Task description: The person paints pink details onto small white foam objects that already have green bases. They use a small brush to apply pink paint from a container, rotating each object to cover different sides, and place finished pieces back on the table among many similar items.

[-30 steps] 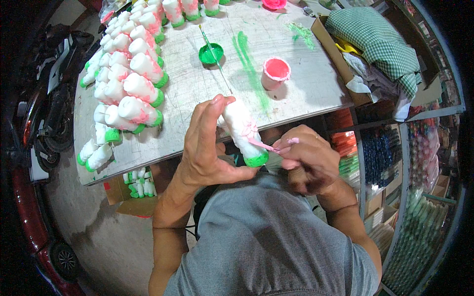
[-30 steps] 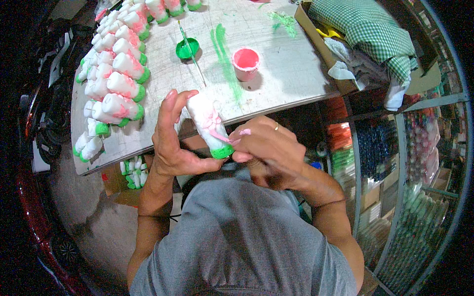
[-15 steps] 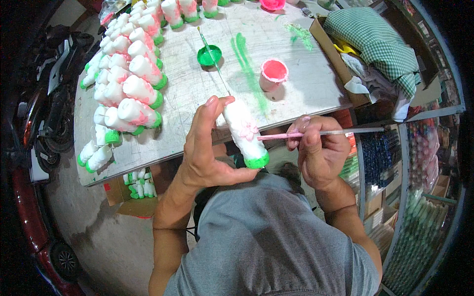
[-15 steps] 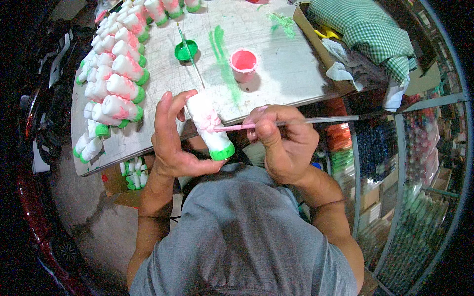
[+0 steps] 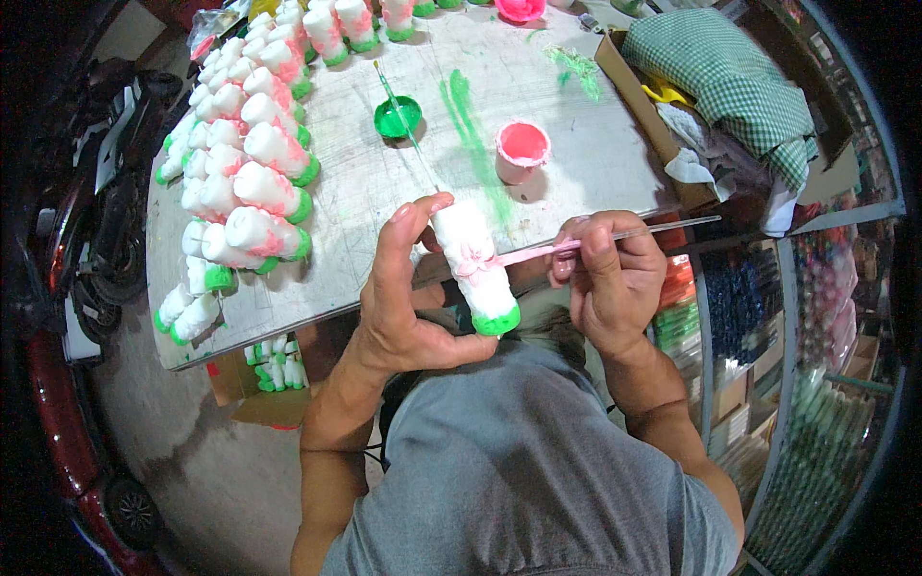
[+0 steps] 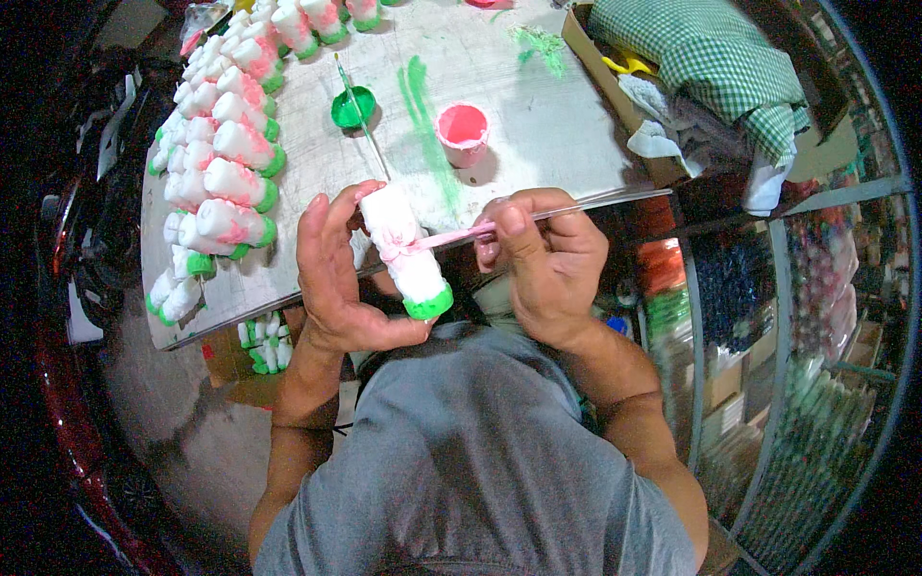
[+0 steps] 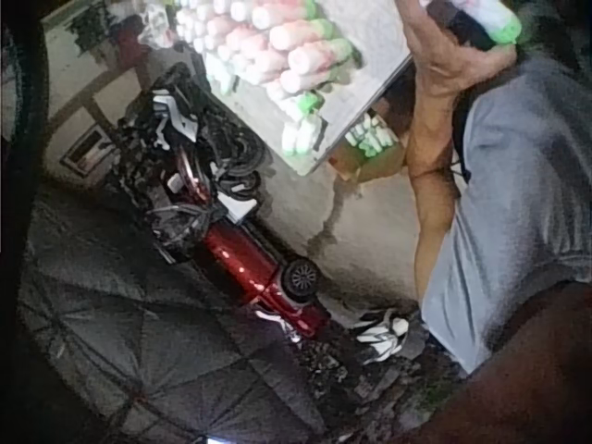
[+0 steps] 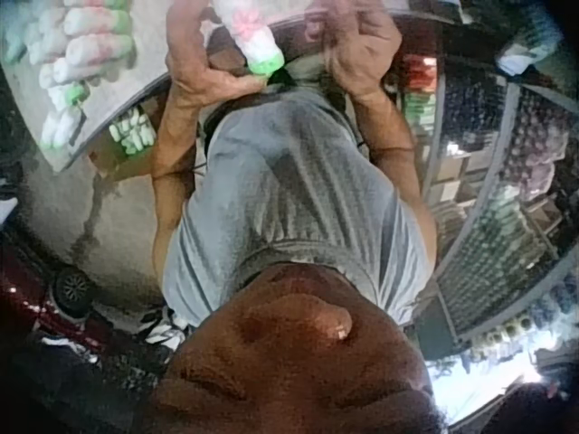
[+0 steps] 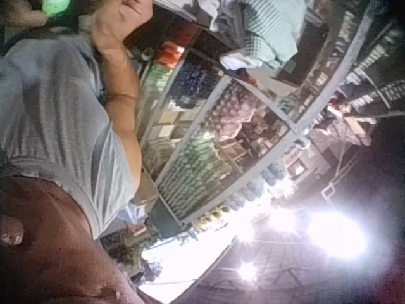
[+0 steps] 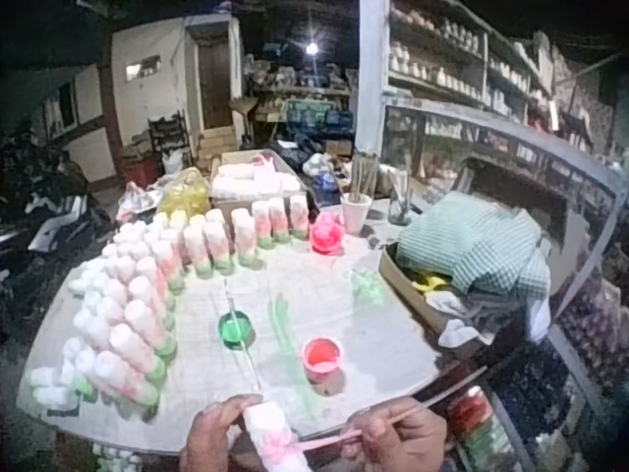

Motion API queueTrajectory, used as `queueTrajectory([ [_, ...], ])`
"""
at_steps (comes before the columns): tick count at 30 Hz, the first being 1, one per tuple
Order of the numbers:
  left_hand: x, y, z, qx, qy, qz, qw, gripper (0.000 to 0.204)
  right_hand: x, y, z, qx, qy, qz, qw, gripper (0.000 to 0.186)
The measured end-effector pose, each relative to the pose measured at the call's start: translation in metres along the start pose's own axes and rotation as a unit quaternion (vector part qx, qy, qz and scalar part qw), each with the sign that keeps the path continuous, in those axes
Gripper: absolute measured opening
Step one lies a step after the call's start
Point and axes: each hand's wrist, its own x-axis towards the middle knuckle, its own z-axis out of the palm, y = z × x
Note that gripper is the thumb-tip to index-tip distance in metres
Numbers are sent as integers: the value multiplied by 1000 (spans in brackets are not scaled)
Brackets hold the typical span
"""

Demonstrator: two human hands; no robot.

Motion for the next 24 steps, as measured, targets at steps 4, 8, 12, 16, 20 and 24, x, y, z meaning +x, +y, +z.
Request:
queueTrajectory([
  [4,0,-3,5,-18,18,3,1000,131,2,9,-4,-16,-20,-10,1000,15],
  [8,2,-2,1,-2,-4,-10,1000,128,3,4,-7,-16,-3,-26,1000,14],
  [12,9,3,1,20,-12,-9,1000,122,0,6,1,-33,-52,-62,996,12],
  [16,14,7,-4,50,-10,-6,999,119,-1,6,0,-132,-86,-99,983,10],
  [20,14,6,-7,57,-8,2,998,119,0,5,3,-90,-56,-96,990,9],
  [24,11,7,-9,55,-10,-1,998,121,2,7,4,-156,-105,-121,975,13],
])
